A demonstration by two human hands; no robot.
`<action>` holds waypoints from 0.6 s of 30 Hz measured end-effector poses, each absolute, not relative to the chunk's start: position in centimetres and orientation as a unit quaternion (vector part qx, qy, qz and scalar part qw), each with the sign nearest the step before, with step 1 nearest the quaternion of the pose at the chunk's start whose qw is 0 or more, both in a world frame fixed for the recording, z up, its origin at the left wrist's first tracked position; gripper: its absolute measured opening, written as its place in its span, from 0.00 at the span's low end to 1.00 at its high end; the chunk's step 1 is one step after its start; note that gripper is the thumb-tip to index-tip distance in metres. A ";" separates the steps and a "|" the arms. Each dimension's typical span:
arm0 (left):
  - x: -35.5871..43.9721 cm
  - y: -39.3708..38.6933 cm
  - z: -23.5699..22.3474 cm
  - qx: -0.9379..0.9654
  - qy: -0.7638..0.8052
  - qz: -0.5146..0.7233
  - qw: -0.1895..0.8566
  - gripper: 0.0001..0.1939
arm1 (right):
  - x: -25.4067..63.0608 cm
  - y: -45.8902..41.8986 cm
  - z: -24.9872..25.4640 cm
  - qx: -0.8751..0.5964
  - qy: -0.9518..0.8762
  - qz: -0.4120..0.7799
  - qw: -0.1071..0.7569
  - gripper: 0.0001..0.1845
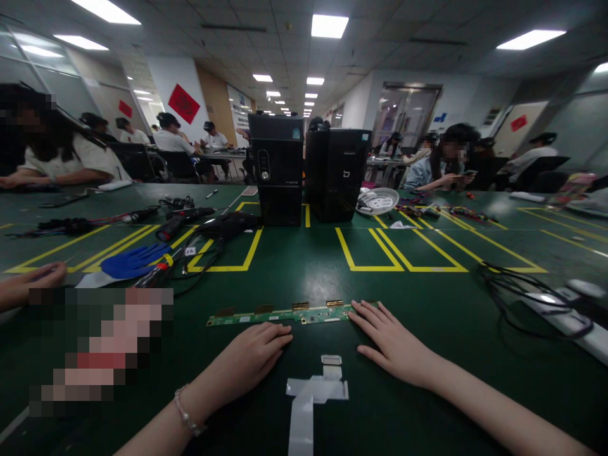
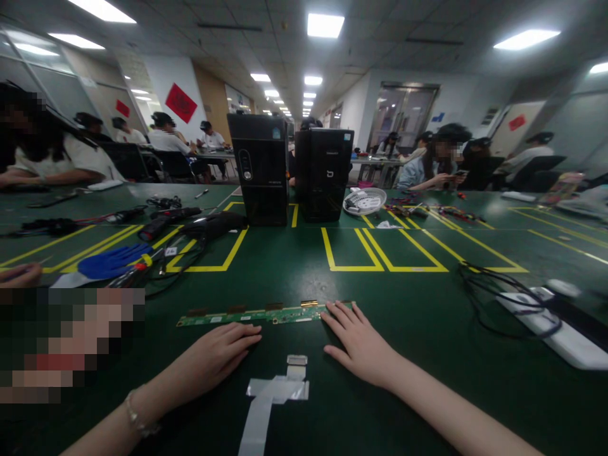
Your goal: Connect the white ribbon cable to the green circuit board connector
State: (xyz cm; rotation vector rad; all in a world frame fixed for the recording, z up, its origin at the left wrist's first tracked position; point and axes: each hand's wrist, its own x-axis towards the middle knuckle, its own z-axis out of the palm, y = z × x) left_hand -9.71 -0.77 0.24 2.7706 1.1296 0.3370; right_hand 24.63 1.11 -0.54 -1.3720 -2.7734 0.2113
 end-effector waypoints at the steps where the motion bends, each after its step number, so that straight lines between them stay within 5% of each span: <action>1: -9.7 -0.8 0.2 0.918 0.375 0.112 0.069 0.18 | 24.4 1.3 -0.5 -0.441 -0.895 0.070 0.025 0.33; 18: -5.1 -4.0 3.2 0.941 0.295 0.099 0.131 0.21 | 23.8 1.2 -1.9 -0.457 -0.887 0.033 0.055 0.29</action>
